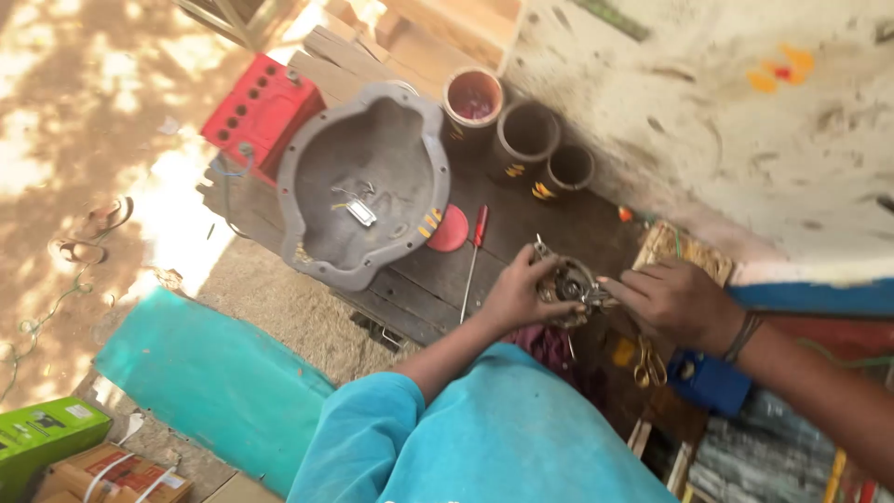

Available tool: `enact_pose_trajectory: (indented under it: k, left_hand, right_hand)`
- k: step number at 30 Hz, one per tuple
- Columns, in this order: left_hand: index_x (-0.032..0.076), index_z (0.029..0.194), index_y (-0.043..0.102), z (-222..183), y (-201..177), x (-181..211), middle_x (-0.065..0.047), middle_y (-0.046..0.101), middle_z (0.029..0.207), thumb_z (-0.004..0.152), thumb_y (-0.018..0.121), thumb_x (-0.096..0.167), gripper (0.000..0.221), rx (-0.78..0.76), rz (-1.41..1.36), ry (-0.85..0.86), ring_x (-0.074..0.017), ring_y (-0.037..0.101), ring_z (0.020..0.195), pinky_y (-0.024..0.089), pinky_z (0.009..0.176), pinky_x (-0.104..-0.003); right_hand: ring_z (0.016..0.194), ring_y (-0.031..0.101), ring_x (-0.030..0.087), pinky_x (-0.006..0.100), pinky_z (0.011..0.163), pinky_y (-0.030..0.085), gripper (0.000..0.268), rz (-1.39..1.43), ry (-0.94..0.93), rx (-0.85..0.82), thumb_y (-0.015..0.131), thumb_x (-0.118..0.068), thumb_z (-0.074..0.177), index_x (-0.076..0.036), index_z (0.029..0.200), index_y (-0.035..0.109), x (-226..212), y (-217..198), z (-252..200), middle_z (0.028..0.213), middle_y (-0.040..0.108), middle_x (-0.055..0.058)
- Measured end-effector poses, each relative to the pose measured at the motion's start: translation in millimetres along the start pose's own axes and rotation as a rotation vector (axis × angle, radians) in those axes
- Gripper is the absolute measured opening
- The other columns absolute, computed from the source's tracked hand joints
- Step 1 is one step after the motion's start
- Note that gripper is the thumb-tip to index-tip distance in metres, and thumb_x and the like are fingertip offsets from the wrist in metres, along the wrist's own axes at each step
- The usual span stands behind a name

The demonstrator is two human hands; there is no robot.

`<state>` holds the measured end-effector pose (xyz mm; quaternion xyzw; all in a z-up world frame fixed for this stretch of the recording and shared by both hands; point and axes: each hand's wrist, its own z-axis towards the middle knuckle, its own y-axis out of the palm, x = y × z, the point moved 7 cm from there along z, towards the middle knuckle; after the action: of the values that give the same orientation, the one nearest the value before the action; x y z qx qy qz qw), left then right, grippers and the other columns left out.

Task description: The person is repairing and reassembling an automotive alternator at a workbench using various hand tools.

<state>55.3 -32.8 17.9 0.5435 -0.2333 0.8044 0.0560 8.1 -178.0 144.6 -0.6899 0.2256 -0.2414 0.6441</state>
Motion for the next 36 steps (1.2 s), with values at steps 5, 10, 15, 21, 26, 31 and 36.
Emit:
enact_pose_trajectory:
  k: [5,10,15,21,26,31,36]
  left_hand:
    - [0.007,0.123,0.070,1,-4,0,-0.016,0.058,0.113,0.067,0.092,0.047,0.073,0.010,0.013,-0.015,-0.0345,0.068,0.102,0.058,0.088,-0.043]
    - [0.007,0.124,0.071,6,1,-4,-0.017,0.056,0.111,0.065,0.092,0.047,0.074,-0.036,0.037,-0.012,-0.0354,0.068,0.100,0.058,0.087,-0.045]
    - [0.011,0.127,0.071,6,3,-4,-0.016,0.056,0.113,0.065,0.091,0.048,0.075,-0.084,0.024,0.002,-0.0349,0.068,0.101,0.057,0.089,-0.045]
    - [0.011,0.126,0.071,11,6,-9,-0.017,0.054,0.110,0.062,0.092,0.049,0.077,-0.120,0.044,0.013,-0.0361,0.067,0.101,0.057,0.088,-0.045]
    - [0.011,0.126,0.071,9,5,-6,-0.017,0.055,0.111,0.063,0.091,0.050,0.077,-0.119,0.033,0.002,-0.0358,0.067,0.102,0.057,0.089,-0.045]
    - [0.012,0.127,0.071,9,5,-7,-0.016,0.055,0.111,0.064,0.091,0.051,0.077,-0.133,0.030,-0.018,-0.0355,0.068,0.102,0.057,0.089,-0.046]
    - [0.012,0.127,0.071,9,6,-8,-0.016,0.056,0.113,0.064,0.091,0.050,0.076,-0.137,0.027,-0.008,-0.0354,0.067,0.105,0.057,0.091,-0.045]
  right_hand:
    - [0.071,0.071,0.027,0.041,0.066,0.057,0.046,0.248,0.536,-0.117,0.073,-0.025,0.090,-0.015,0.134,0.064,12,3,-3,0.081,0.073,0.008]
    - [0.092,0.071,0.025,0.037,0.077,0.059,0.057,0.289,0.396,-0.195,0.070,-0.016,0.083,-0.022,0.138,0.056,22,-8,-6,0.103,0.072,0.005]
    - [0.143,0.044,0.033,0.035,0.094,0.053,0.071,-0.002,-0.013,-0.337,0.062,-0.005,0.076,-0.008,0.146,0.050,8,-15,4,0.136,0.058,0.009]
    - [0.127,0.055,0.030,0.042,0.104,0.052,0.050,-0.119,-0.144,0.004,0.063,-0.015,0.074,-0.006,0.123,0.063,6,-12,1,0.127,0.064,0.015]
    - [0.097,0.068,0.025,0.040,0.084,0.057,0.043,-0.009,0.122,-0.082,0.067,-0.019,0.082,-0.009,0.124,0.066,1,-14,6,0.104,0.070,0.008]
    - [0.062,0.069,0.028,0.043,0.058,0.055,0.053,0.121,0.423,-0.054,0.072,-0.030,0.084,-0.010,0.133,0.065,-2,-17,12,0.078,0.069,0.009]
    - [0.061,0.071,0.027,0.044,0.058,0.054,0.029,0.473,0.807,-0.136,0.068,-0.025,0.092,-0.009,0.115,0.061,8,-1,5,0.068,0.069,0.008]
